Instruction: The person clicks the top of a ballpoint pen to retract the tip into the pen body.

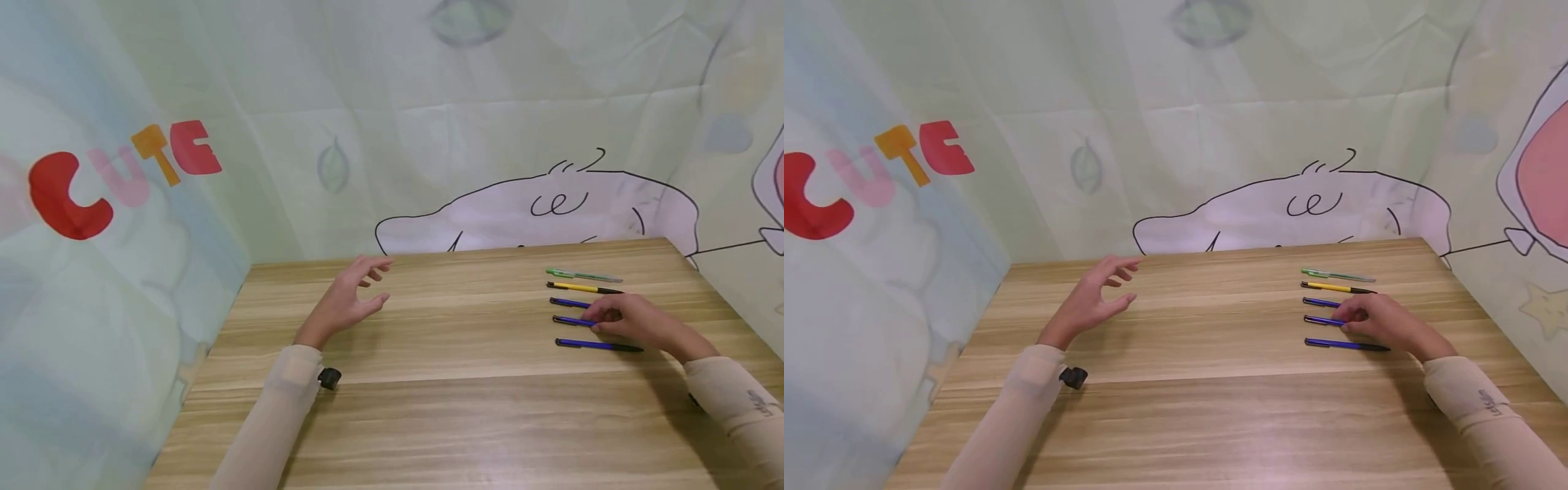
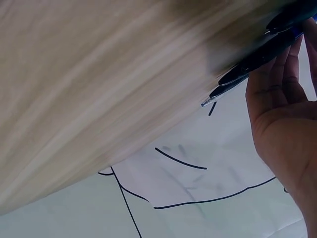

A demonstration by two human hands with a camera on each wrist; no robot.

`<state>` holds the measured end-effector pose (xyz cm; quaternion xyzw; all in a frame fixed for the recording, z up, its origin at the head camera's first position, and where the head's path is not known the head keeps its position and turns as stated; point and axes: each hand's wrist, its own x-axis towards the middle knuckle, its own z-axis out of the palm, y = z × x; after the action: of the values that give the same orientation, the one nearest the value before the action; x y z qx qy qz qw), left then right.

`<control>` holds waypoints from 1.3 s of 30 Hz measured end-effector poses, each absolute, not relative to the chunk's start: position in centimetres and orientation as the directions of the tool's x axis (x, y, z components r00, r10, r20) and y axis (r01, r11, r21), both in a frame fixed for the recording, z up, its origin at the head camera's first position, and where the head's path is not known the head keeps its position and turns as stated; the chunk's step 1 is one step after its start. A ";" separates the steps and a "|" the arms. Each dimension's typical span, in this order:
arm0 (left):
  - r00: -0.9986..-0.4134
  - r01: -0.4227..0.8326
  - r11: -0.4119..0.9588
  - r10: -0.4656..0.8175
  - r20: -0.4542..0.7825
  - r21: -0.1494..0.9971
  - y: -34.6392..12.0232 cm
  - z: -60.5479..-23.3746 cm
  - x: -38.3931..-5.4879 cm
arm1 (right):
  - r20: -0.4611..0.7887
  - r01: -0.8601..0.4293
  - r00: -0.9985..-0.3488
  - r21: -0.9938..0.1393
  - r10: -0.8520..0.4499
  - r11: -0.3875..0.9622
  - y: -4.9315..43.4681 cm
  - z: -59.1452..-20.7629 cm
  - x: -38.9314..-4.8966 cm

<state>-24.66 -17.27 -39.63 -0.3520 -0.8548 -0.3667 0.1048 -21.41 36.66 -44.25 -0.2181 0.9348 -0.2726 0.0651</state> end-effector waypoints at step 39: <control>-0.723 0.686 0.472 0.528 0.445 0.554 -17.1 -39.7 -24.7 | 0.074 -0.373 -0.904 -0.622 -0.422 0.689 36.3 -43.0 -19.1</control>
<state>-24.69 -17.08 -39.75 -0.3566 -0.8512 -0.3700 0.1063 -19.10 36.32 -43.02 -0.2164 0.9181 -0.3300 0.0374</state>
